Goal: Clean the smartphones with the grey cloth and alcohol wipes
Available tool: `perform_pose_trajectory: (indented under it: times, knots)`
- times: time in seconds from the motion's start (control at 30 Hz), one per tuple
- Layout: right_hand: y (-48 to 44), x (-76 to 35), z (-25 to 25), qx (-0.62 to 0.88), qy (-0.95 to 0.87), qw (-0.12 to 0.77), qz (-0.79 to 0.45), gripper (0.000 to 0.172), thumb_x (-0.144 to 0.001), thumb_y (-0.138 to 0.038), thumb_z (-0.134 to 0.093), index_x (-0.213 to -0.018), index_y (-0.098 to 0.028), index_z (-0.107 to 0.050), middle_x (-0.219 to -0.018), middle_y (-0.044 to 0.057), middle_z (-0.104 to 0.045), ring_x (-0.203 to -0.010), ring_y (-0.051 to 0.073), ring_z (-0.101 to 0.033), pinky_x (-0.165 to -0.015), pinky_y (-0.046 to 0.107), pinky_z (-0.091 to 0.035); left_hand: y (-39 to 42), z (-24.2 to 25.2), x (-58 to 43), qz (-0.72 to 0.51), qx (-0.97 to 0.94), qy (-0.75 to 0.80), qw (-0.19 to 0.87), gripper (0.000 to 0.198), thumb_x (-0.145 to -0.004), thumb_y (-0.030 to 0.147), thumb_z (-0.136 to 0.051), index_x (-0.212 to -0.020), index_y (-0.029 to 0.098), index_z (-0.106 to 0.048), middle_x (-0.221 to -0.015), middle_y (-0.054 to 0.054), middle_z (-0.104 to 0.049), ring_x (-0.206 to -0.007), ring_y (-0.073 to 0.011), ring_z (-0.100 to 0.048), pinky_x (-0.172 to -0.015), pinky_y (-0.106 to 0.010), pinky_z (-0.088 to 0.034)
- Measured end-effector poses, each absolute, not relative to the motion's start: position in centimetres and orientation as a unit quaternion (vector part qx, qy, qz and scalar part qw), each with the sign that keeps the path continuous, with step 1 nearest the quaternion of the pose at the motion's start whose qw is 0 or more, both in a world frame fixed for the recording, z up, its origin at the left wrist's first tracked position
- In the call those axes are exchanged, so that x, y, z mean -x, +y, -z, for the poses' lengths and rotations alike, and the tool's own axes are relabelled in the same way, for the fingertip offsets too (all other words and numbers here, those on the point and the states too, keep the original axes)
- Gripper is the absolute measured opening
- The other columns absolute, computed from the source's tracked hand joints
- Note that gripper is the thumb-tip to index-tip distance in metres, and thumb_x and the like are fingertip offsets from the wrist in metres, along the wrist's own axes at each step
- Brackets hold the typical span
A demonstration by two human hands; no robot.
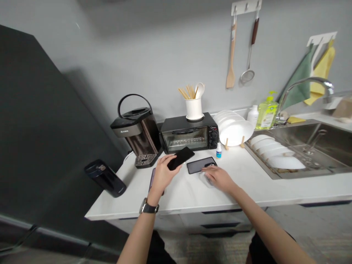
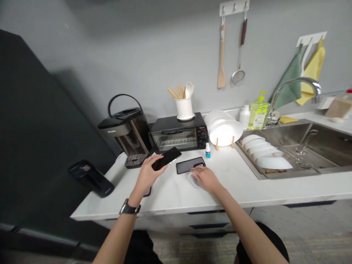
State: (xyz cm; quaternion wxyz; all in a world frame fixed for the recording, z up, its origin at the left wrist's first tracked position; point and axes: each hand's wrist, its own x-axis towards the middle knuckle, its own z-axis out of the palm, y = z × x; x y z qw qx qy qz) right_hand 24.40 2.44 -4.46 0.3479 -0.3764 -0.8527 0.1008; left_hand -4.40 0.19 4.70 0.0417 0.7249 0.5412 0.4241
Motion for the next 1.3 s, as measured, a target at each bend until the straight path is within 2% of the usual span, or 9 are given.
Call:
perform_pose_trajectory:
  times: [0.2, 0.4, 0.6, 0.7, 0.77, 0.9, 1.0, 1.17, 1.3]
  knots:
    - [0.0, -24.8, 3.1, 0.415, -0.755, 0.465, -0.204, 0.056, -0.11, -0.05, -0.024, -0.128, -0.023, -0.07, -0.146, 0.009, -0.063, -0.133, 0.027, -0.06, -0.111, 0.044, -0.048, -1.8, -3.0, 1.3, -0.371, -0.599, 0.52, 0.484, 0.049, -0.083, 0.058, -0.074, -0.111, 0.019, -0.077, -0.118, -0.011, -0.077, -0.111, -0.0294, -0.071, -0.091, -0.044, -0.061]
    - [-2.5, -27.0, 3.9, 0.426, -0.665, 0.516, -0.33, 0.054, -0.101, -0.067, -0.043, -0.09, -0.021, -0.07, -0.106, 0.008, -0.072, -0.102, 0.026, -0.066, -0.097, 0.038, -0.052, -2.1, -0.5, -2.8, -0.253, -0.534, 0.424, 0.687, 0.071, -0.088, 0.077, -0.055, -0.115, 0.013, -0.071, -0.096, -0.015, -0.077, -0.085, -0.0268, -0.077, -0.051, -0.025, -0.057]
    - [-1.7, -28.5, 5.8, 0.488, -0.635, 0.494, -0.339, 0.06, -0.098, -0.072, -0.041, -0.073, -0.02, -0.059, -0.067, 0.0, -0.059, -0.067, 0.019, -0.055, -0.067, 0.03, -0.047, -2.7, 2.2, -3.8, -0.334, -0.605, 0.483, 0.538, 0.064, -0.078, 0.052, -0.081, -0.127, 0.02, -0.056, -0.116, -0.01, -0.069, -0.081, -0.0214, -0.073, -0.048, -0.023, -0.054]
    - [-1.3, -28.6, 6.4, 0.507, -0.629, 0.48, -0.342, 0.062, -0.096, -0.074, -0.042, -0.07, -0.02, -0.058, -0.063, 0.0, -0.057, -0.064, 0.018, -0.052, -0.063, 0.029, -0.043, -4.0, 2.9, -4.0, -0.352, -0.691, 0.51, 0.373, 0.061, -0.075, 0.032, -0.086, -0.129, 0.023, -0.058, -0.132, -0.009, -0.064, -0.107, -0.0258, -0.069, -0.082, -0.038, -0.062]
    - [-1.2, -28.6, 6.6, 0.52, -0.626, 0.473, -0.339, 0.062, -0.095, -0.075, -0.043, -0.069, -0.021, -0.058, -0.061, -0.001, -0.054, -0.062, 0.018, -0.05, -0.061, 0.029, -0.041, -4.9, 3.0, -4.1, -0.322, -0.748, 0.515, 0.268, 0.075, -0.072, 0.026, -0.089, -0.139, 0.027, -0.055, -0.139, -0.008, -0.061, -0.125, -0.03, -0.062, -0.105, -0.048, -0.053]
    - [-1.4, -28.5, 6.7, 0.539, -0.622, 0.463, -0.33, 0.061, -0.095, -0.073, -0.044, -0.067, -0.021, -0.057, -0.058, -0.002, -0.053, -0.059, 0.018, -0.049, -0.058, 0.029, -0.038, -5.5, 3.1, -3.8, -0.265, -0.797, 0.515, 0.173, 0.084, -0.072, 0.029, -0.092, -0.146, 0.028, -0.053, -0.14, -0.008, -0.062, -0.128, -0.0321, -0.058, -0.111, -0.051, -0.048]
    - [-1.7, -28.2, 6.6, 0.552, -0.618, 0.462, -0.316, 0.059, -0.096, -0.071, -0.045, -0.07, -0.021, -0.062, -0.063, 0.001, -0.06, -0.064, 0.021, -0.056, -0.062, 0.031, -0.041, -5.2, 3.4, -3.4, -0.279, -0.808, 0.492, 0.163, 0.078, -0.075, 0.032, -0.091, -0.144, 0.027, -0.055, -0.136, -0.008, -0.064, -0.125, -0.0307, -0.057, -0.109, -0.05, -0.049]
    - [-2.3, -28.7, 5.4, 0.573, -0.588, 0.508, -0.261, 0.056, -0.099, -0.067, -0.043, -0.098, -0.019, -0.073, -0.109, 0.011, -0.075, -0.104, 0.029, -0.066, -0.093, 0.04, -0.048, -4.9, 3.9, -3.2, -0.304, -0.803, 0.477, 0.186, 0.075, -0.076, 0.029, -0.09, -0.143, 0.026, -0.055, -0.135, -0.008, -0.062, -0.125, -0.0291, -0.054, -0.11, -0.048, -0.047]
    - [-3.3, -29.1, 4.1, 0.605, -0.486, 0.626, -0.074, 0.049, -0.106, -0.053, -0.04, -0.106, -0.016, -0.073, -0.108, 0.013, -0.072, -0.104, 0.028, -0.066, -0.094, 0.043, -0.051, -4.9, 4.0, -3.2, -0.31, -0.799, 0.475, 0.202, 0.073, -0.077, 0.029, -0.089, -0.142, 0.025, -0.056, -0.132, -0.007, -0.059, -0.124, -0.0282, -0.053, -0.11, -0.047, -0.047]
